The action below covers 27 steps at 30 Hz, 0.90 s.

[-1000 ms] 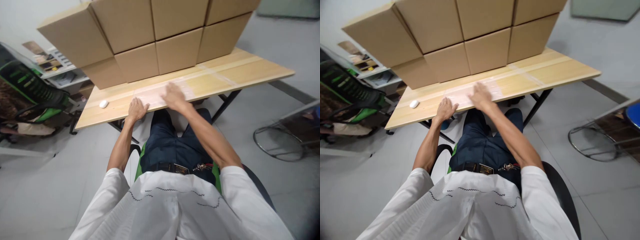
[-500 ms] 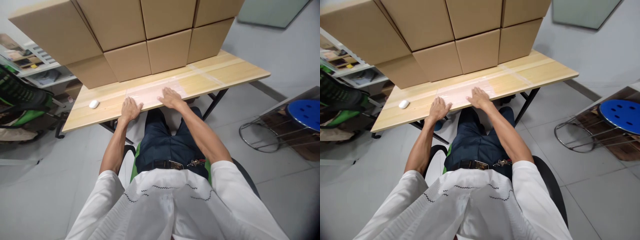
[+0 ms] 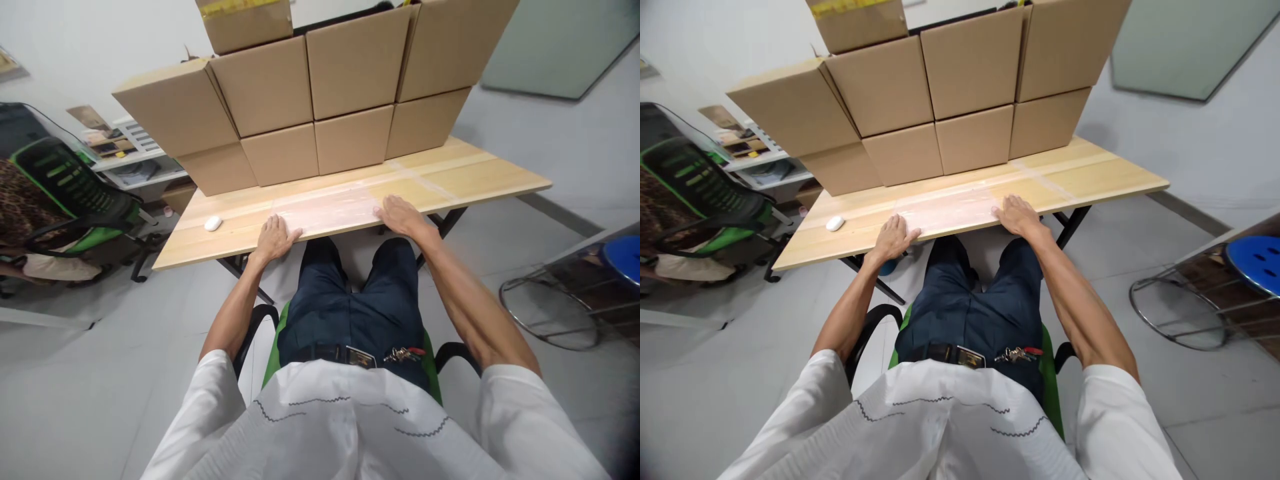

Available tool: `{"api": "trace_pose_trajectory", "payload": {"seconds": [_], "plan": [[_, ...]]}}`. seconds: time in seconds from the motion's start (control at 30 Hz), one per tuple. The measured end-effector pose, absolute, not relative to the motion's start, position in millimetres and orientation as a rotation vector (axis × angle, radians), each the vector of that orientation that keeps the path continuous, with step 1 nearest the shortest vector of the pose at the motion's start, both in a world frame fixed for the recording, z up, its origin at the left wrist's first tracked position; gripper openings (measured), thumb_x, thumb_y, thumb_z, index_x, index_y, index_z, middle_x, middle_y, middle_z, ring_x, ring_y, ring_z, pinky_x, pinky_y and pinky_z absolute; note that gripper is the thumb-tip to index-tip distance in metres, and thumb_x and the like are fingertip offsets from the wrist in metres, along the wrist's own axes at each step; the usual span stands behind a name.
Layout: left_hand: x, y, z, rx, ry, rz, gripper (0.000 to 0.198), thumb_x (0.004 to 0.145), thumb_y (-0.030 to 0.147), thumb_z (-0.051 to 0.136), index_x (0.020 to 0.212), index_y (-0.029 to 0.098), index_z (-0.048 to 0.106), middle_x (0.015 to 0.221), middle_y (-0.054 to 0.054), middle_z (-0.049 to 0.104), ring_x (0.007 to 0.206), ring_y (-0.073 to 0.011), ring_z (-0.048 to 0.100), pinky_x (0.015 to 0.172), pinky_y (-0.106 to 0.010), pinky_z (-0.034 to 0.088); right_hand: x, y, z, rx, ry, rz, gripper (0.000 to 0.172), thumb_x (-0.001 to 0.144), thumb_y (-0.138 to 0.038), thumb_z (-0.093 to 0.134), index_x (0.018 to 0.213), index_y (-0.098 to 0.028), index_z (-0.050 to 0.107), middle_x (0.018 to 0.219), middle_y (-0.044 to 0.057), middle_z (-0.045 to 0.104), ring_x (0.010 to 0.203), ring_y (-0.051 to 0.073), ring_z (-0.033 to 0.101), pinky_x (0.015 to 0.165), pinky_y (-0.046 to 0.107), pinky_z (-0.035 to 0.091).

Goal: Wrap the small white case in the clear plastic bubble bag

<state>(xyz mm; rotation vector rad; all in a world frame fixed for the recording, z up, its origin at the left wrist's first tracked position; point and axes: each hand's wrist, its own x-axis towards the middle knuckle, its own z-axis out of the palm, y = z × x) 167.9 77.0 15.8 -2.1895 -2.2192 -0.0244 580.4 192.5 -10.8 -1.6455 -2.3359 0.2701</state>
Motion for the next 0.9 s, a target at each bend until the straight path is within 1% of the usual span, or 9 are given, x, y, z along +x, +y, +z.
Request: {"api": "trace_pose_trajectory", "payload": {"seconds": [0.07,0.13,0.2,0.27,0.33,0.43,0.57,0.73,0.9], "plan": [[161,76,11,-2.245,-2.134,-0.085,0.095,0.126,0.072,0.038,0.184,-0.003,0.050,0.197,-0.039,0.043,0.190,-0.0510,0.039,0.155,-0.063,0.031,585,188,-22,-1.530,-2.384,0.236,0.098,0.122,-0.071,0.035,0.188,-0.001,0.049,0.199,0.034,0.043,0.188,0.051,0.039,0.153,0.072,0.033],[156,74,6,-2.292,-2.047,-0.142,0.098,0.124,0.078,0.043,0.182,0.001,0.053,0.195,-0.039,0.047,0.188,-0.0540,0.040,0.155,-0.067,0.030,586,181,-34,-1.414,-2.435,0.191,0.103,0.120,-0.076,0.042,0.194,-0.005,0.042,0.206,0.029,0.030,0.193,0.051,0.028,0.156,0.074,0.025],[151,72,3,-2.334,-1.992,-0.178,0.100,0.121,0.083,0.049,0.182,0.004,0.054,0.195,-0.037,0.047,0.188,-0.0556,0.039,0.155,-0.070,0.027,585,176,-41,-1.318,-2.470,0.153,0.102,0.119,-0.078,0.046,0.196,-0.010,0.043,0.207,0.024,0.029,0.194,0.050,0.025,0.156,0.075,0.021],[146,70,2,-2.382,-1.972,-0.199,0.095,0.120,0.081,0.056,0.182,0.009,0.057,0.196,-0.034,0.048,0.189,-0.0542,0.038,0.156,-0.070,0.024,584,175,-45,-1.251,-2.488,0.140,0.096,0.121,-0.075,0.047,0.193,-0.012,0.051,0.204,0.022,0.039,0.192,0.049,0.031,0.156,0.076,0.023],[141,70,2,-2.435,-1.968,-0.227,0.084,0.121,0.073,0.061,0.181,0.014,0.061,0.196,-0.030,0.051,0.189,-0.0500,0.040,0.156,-0.067,0.026,584,178,-47,-1.221,-2.486,0.156,0.088,0.121,-0.067,0.049,0.189,-0.013,0.058,0.199,0.021,0.048,0.190,0.048,0.039,0.155,0.075,0.028],[130,71,5,-2.513,-1.963,-0.296,0.073,0.122,0.063,0.062,0.178,0.017,0.067,0.196,-0.025,0.054,0.189,-0.0451,0.044,0.155,-0.063,0.033,587,186,-47,-1.199,-2.458,0.190,0.078,0.119,-0.059,0.055,0.184,-0.017,0.066,0.195,0.018,0.055,0.186,0.047,0.047,0.152,0.076,0.037],[119,75,9,-2.596,-1.965,-0.434,0.071,0.120,0.059,0.061,0.175,0.016,0.072,0.196,-0.022,0.055,0.188,-0.0422,0.047,0.155,-0.063,0.037,590,193,-45,-1.159,-2.430,0.224,0.072,0.116,-0.051,0.062,0.178,-0.017,0.075,0.189,0.017,0.062,0.182,0.046,0.054,0.150,0.074,0.043],[114,77,9,-2.627,-1.963,-0.549,0.070,0.118,0.059,0.062,0.170,0.016,0.078,0.191,-0.021,0.062,0.185,-0.0417,0.052,0.155,-0.063,0.040,594,198,-40,-1.096,-2.381,0.336,0.064,0.111,-0.045,0.066,0.167,-0.021,0.084,0.181,0.015,0.072,0.175,0.043,0.063,0.150,0.071,0.046],[116,77,3,-2.581,-1.922,-0.488,0.076,0.114,0.064,0.070,0.172,0.015,0.076,0.194,-0.023,0.057,0.185,-0.0454,0.051,0.155,-0.066,0.038,598,200,-39,-1.058,-2.325,0.388,0.058,0.108,-0.047,0.069,0.157,-0.026,0.091,0.174,0.011,0.079,0.169,0.044,0.069,0.148,0.073,0.048]]}}
